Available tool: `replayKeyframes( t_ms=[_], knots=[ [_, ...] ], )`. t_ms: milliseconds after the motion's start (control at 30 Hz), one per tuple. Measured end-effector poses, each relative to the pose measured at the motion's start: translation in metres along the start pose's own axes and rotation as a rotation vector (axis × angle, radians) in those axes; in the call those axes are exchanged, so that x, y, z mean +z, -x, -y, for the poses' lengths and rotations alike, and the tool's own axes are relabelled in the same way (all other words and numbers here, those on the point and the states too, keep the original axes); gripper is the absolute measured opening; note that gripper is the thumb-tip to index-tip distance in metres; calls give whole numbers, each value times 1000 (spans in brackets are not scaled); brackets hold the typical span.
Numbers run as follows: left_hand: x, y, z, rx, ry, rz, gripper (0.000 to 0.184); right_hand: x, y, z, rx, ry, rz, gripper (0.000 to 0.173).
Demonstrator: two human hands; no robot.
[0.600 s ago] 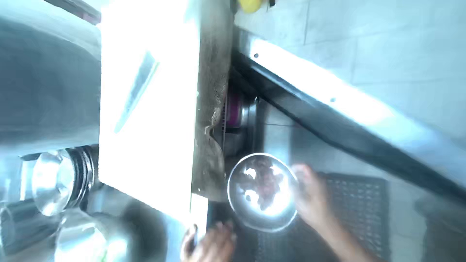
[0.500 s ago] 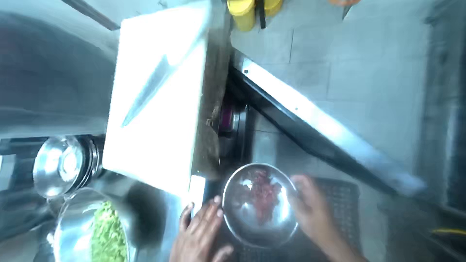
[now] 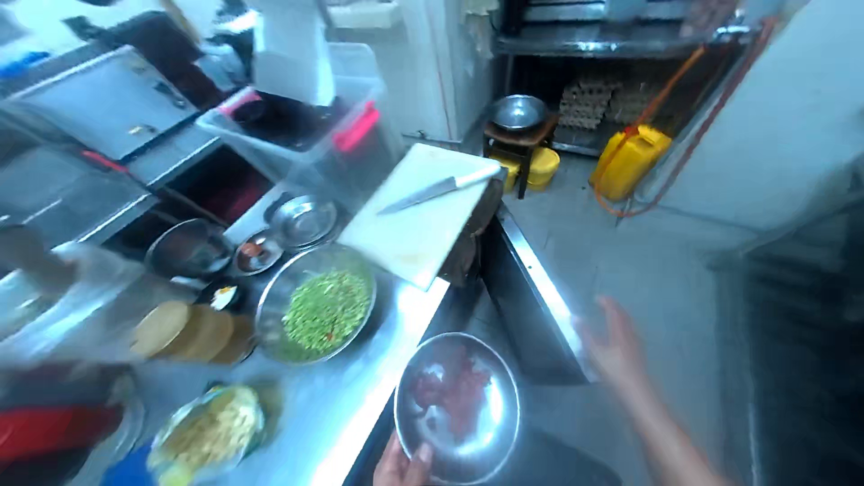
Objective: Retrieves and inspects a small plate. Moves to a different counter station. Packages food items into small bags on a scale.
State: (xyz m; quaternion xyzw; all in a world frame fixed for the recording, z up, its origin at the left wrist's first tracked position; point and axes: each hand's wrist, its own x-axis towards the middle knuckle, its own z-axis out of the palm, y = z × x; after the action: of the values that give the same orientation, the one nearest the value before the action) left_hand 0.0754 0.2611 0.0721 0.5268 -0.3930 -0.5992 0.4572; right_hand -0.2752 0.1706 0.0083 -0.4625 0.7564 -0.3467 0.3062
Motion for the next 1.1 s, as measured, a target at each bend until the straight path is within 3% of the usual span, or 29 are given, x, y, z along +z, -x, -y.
replayKeyframes(
  t_ms=[67, 100, 233, 267, 333, 433, 500, 567, 600, 700, 800, 867, 1000, 1100],
  knots=[
    [-35, 36, 3, 63, -2, -18, 30, 20, 1, -23, 250, 68, 146, 72],
    [-53, 54, 4, 100, 4, -25, 30, 33, 13, -21, 291, 78, 224, 72],
    [-108, 146, -3, 214, -72, -194, 36, 92, 111, 51, 217, -152, 349, 70],
    [-116, 171, -4, 222, -79, -252, 38, 104, 136, 74, 98, -149, 341, 67],
    [-133, 215, -3, 246, -66, -358, 43, 123, 186, 125, -306, -112, 410, 53],
    [-152, 273, 4, 264, -66, -525, 44, 151, 273, 202, -963, -33, 847, 44],
    [-160, 303, 8, 240, -91, -617, 44, 173, 330, 236, -1290, 246, 1090, 59],
    [-165, 327, 10, 205, -93, -715, 41, 199, 372, 248, -1484, 521, 1210, 76],
    [-168, 339, 11, 174, -79, -750, 42, 212, 387, 246, -1557, 567, 1222, 74],
    [-176, 370, 15, 83, -10, -839, 37, 248, 411, 229, -1811, 418, 1146, 54],
    [-177, 386, 23, 46, 93, -845, 30, 274, 419, 223, -1966, 163, 1143, 22],
    [-175, 386, 27, 45, 133, -871, 31, 287, 420, 231, -1920, 110, 1248, 11],
    [-178, 378, 29, -7, 272, -1001, 30, 296, 418, 276, -1256, 313, 1683, 23],
    [-178, 373, 29, -5, 331, -1125, 29, 307, 417, 301, -1097, 490, 1715, 24]
  ],
)
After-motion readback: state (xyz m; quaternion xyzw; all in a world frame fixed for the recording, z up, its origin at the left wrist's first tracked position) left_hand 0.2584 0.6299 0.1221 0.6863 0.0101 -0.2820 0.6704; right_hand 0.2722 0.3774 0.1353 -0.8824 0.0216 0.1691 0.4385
